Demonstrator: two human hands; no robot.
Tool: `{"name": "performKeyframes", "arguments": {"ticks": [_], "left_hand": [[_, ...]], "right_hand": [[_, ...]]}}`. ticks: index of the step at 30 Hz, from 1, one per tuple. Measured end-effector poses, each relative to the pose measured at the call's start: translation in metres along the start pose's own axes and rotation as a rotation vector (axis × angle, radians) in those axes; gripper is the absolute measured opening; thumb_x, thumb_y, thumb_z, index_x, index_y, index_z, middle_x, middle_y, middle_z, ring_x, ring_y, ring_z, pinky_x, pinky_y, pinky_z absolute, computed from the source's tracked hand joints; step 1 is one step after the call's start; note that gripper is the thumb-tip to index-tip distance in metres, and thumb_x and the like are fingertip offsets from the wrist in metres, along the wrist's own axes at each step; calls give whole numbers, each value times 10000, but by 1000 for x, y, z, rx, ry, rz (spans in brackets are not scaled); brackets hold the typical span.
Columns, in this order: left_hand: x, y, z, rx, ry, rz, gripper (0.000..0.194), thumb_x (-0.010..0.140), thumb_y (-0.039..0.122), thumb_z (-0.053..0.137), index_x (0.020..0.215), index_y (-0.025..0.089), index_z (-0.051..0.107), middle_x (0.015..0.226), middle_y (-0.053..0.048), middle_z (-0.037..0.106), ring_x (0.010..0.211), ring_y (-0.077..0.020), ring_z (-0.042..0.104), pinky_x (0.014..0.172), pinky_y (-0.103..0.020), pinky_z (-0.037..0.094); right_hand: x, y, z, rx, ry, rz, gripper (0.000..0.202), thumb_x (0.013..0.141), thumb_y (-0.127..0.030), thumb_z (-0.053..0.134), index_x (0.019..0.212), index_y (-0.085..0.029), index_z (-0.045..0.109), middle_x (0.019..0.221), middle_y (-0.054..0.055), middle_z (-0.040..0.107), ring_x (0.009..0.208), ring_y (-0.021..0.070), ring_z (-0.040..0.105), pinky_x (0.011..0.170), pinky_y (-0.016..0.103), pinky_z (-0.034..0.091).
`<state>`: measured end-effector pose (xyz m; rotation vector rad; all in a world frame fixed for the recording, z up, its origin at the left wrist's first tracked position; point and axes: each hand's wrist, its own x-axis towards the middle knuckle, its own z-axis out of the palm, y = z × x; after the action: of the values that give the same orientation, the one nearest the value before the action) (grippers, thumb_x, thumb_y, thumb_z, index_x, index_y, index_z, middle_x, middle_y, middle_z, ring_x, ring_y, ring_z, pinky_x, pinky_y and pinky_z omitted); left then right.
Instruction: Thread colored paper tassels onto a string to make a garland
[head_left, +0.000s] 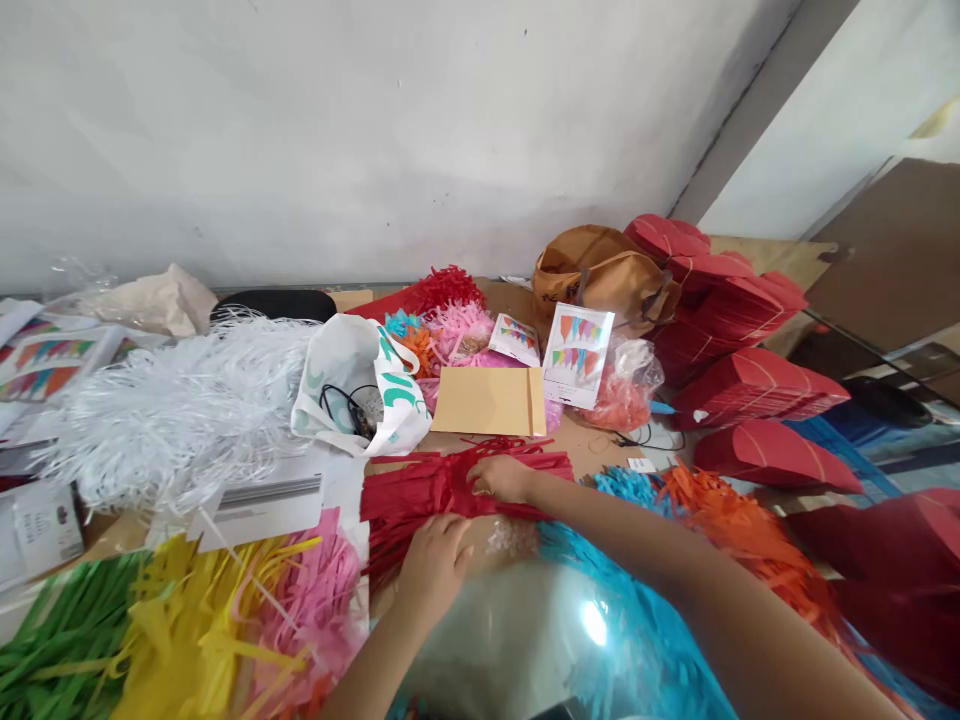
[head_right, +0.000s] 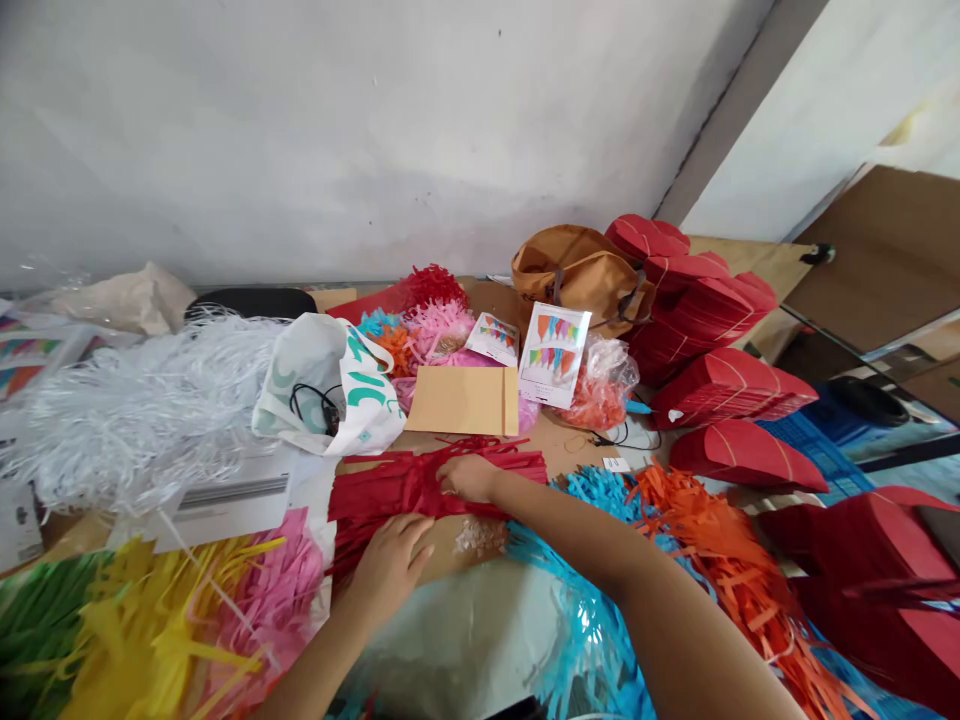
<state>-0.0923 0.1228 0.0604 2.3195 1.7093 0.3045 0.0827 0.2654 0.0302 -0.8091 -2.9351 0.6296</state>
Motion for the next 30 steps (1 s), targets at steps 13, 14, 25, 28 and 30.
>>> {"name": "performKeyframes", "arguments": {"ticks": [13, 14, 25, 28, 30], "left_hand": [[76, -18, 23, 131, 158, -10, 377, 923, 158, 433, 1230, 234, 639, 1301, -64, 661, 1261, -270, 510, 1067, -488, 310], [75, -18, 18, 141, 166, 10, 385, 927, 152, 426, 1238, 247, 634, 1305, -49, 660, 1280, -257, 500, 1091, -488, 285], [-21, 12, -20, 290, 154, 125, 454, 914, 94, 373, 1284, 206, 611, 1397, -97, 577, 1349, -283, 460, 1110, -523, 282], [-65, 36, 8, 311, 74, 140, 487, 894, 65, 374, 1304, 203, 598, 1443, -91, 527, 1389, -276, 410, 1135, -520, 268], [-94, 52, 36, 303, 21, 124, 516, 870, 34, 364, 1273, 223, 626, 1426, -80, 543, 1377, -255, 432, 1131, -507, 298]], "right_hand": [[-24, -70, 30, 585, 492, 572, 151, 850, -129, 501, 806, -173, 638, 904, 115, 692, 892, 223, 614, 844, 342, 466], [-20, -80, 39, 645, 545, 627, 150, 840, -126, 489, 817, -173, 630, 863, 104, 690, 846, 216, 620, 806, 331, 476], [-78, -105, 40, 1428, 1080, 608, 282, 811, -450, 546, 916, -199, 621, 855, 69, 730, 815, 225, 691, 671, 332, 560], [-139, -116, 59, 1469, 1202, 719, 321, 796, -497, 579, 953, -220, 617, 921, 68, 736, 862, 228, 697, 697, 340, 563], [-183, -123, 73, 1437, 1247, 833, 327, 744, -474, 651, 938, -213, 617, 905, 74, 735, 823, 239, 701, 689, 353, 561]]}}
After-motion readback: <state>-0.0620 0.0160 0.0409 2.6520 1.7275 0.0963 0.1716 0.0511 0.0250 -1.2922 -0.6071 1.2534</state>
